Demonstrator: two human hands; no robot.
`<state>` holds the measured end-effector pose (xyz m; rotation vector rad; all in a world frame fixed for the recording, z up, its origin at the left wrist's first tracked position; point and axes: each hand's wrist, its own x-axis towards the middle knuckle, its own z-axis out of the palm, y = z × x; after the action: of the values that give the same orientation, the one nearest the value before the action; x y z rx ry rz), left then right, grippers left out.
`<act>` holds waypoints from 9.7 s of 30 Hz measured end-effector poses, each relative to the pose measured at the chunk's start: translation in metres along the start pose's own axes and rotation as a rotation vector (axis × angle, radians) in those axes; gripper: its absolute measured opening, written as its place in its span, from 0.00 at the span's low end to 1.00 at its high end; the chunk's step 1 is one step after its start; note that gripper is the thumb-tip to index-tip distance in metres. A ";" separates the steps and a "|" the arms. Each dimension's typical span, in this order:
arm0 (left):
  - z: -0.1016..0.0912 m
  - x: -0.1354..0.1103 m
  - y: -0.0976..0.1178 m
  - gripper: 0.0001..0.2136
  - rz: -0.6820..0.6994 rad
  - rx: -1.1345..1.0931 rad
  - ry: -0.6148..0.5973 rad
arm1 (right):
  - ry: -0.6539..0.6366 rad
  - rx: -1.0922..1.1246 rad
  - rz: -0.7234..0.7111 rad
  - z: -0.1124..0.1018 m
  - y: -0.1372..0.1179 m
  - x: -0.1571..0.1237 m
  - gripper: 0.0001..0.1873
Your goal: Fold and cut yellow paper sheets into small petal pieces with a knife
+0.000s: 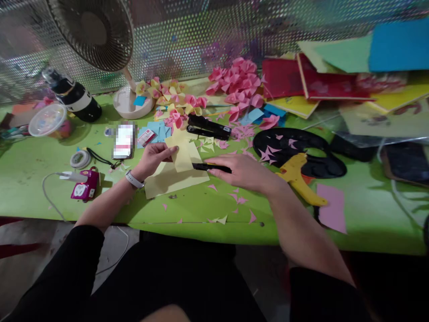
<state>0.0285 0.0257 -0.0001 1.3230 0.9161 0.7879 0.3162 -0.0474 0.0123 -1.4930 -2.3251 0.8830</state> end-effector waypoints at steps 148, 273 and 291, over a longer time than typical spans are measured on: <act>0.044 -0.033 -0.009 0.22 -0.246 -0.207 -0.286 | 0.483 0.759 0.036 0.055 -0.039 0.017 0.18; -0.020 0.006 0.004 0.19 -0.102 -0.103 -0.021 | 0.542 -0.487 -0.271 0.013 0.003 0.004 0.21; -0.011 -0.002 0.008 0.19 -0.110 -0.024 -0.089 | 0.399 -0.499 -0.220 0.015 -0.005 0.004 0.22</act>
<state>0.0176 0.0296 0.0074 1.2656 0.8985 0.6480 0.3034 -0.0510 0.0031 -1.3717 -2.4248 -0.0645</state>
